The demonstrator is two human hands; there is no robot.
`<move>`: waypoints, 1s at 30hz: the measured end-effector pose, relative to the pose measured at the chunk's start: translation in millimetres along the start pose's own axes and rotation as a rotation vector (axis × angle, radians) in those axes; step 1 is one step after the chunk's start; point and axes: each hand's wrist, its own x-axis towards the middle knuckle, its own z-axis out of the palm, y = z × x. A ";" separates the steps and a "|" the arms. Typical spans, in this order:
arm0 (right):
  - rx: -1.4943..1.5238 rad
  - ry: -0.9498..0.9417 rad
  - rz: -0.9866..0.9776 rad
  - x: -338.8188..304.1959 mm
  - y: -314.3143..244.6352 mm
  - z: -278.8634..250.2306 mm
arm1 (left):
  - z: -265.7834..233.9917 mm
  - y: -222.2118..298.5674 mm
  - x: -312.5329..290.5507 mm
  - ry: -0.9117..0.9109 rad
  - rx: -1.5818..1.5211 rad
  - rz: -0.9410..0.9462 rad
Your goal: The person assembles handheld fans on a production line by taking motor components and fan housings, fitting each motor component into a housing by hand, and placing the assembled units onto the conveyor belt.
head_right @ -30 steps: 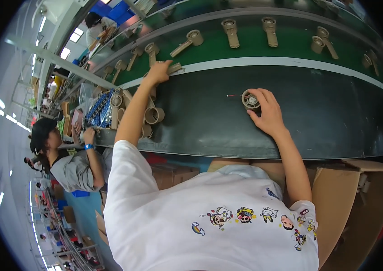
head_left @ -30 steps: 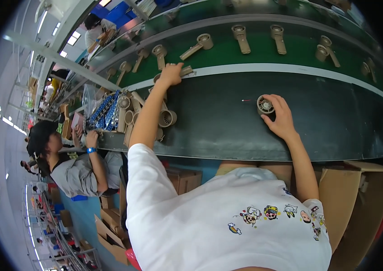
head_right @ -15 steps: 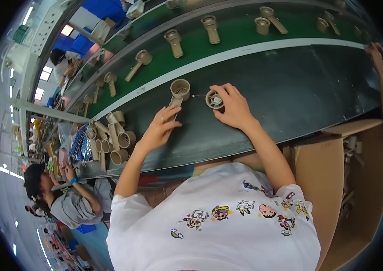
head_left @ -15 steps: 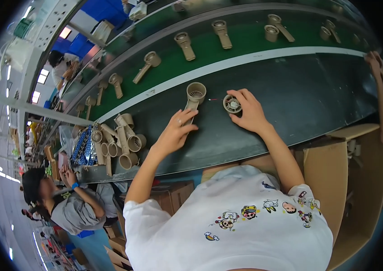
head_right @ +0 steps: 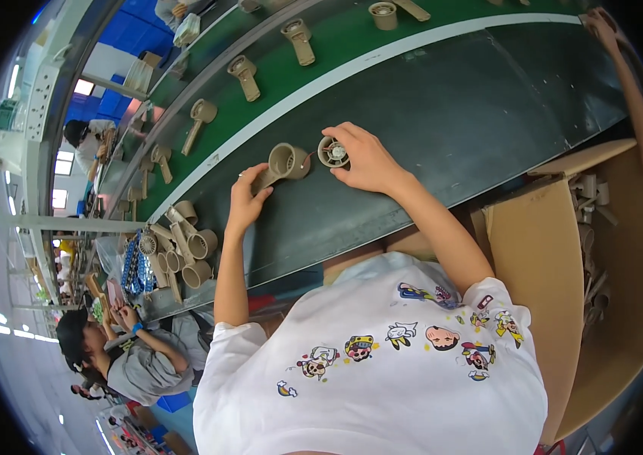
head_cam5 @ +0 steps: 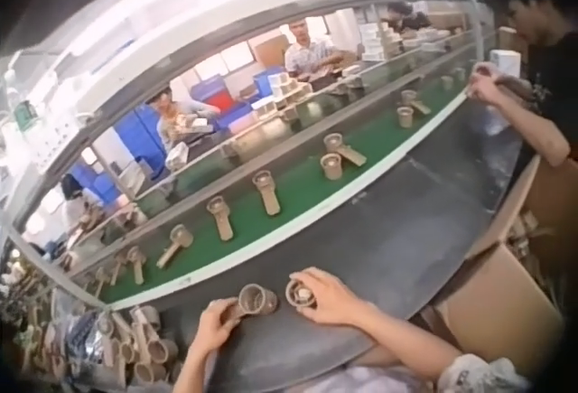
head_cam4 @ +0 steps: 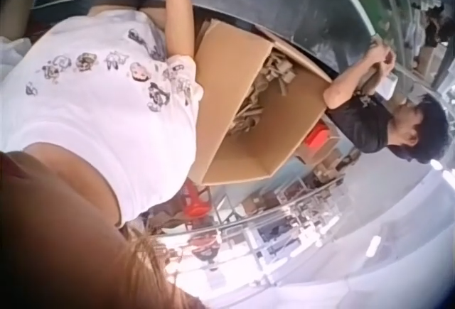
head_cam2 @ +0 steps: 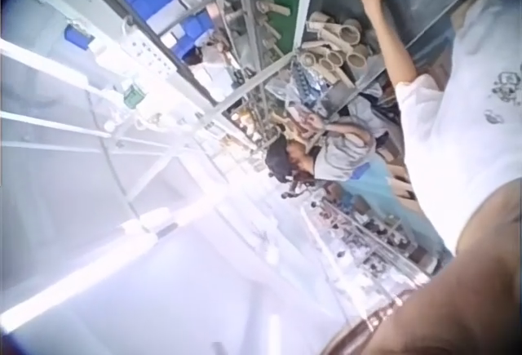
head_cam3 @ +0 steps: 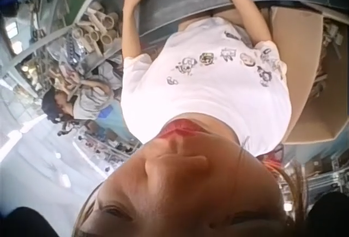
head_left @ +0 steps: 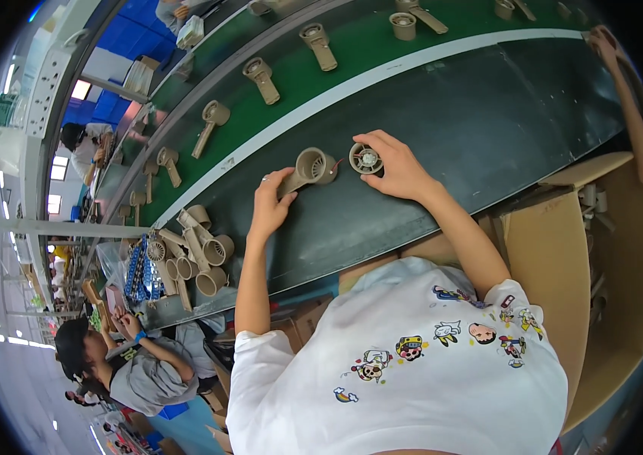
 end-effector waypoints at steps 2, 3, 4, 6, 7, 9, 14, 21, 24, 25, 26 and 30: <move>0.035 0.076 0.053 -5.1 -3.3 -6.2 | -2.5 -6.7 0.1 -0.030 -0.090 -0.038; 0.032 0.083 0.060 -7.7 -7.8 -10.9 | -2.1 -5.2 -2.4 -0.038 -0.091 -0.033; 0.077 0.120 0.086 -11.5 -15.2 -16.7 | -1.2 -3.2 -6.0 -0.043 -0.094 -0.026; 0.120 0.156 0.118 -18.0 -27.2 -25.5 | -0.4 7.5 -11.7 -0.066 -0.077 -0.039; 0.141 0.181 0.095 -20.8 -32.5 -28.0 | 0.8 15.7 -13.4 -0.071 -0.082 -0.042; 0.162 0.197 0.075 -25.2 -42.9 -31.5 | 4.9 29.1 -17.4 -0.085 -0.073 -0.024; 0.159 0.142 -0.024 -31.7 -69.4 -26.3 | 8.9 55.8 -28.7 -0.057 -0.036 -0.014; 0.117 0.126 -0.167 -30.8 -86.0 -11.8 | -12.0 101.7 -33.8 0.101 -0.241 0.145; 0.114 0.130 -0.208 -27.6 -94.7 -5.8 | -4.4 99.7 -35.2 0.010 -0.372 0.148; 0.110 0.123 -0.207 -27.3 -95.5 -4.1 | -3.0 98.8 -36.5 -0.043 -0.520 0.083; 0.095 0.140 -0.218 -27.4 -95.9 -2.4 | -1.7 98.4 -37.8 -0.096 -0.667 0.018; 0.051 0.186 -0.249 -31.4 -97.2 2.7 | 5.1 105.3 -45.8 -0.052 -1.060 -0.063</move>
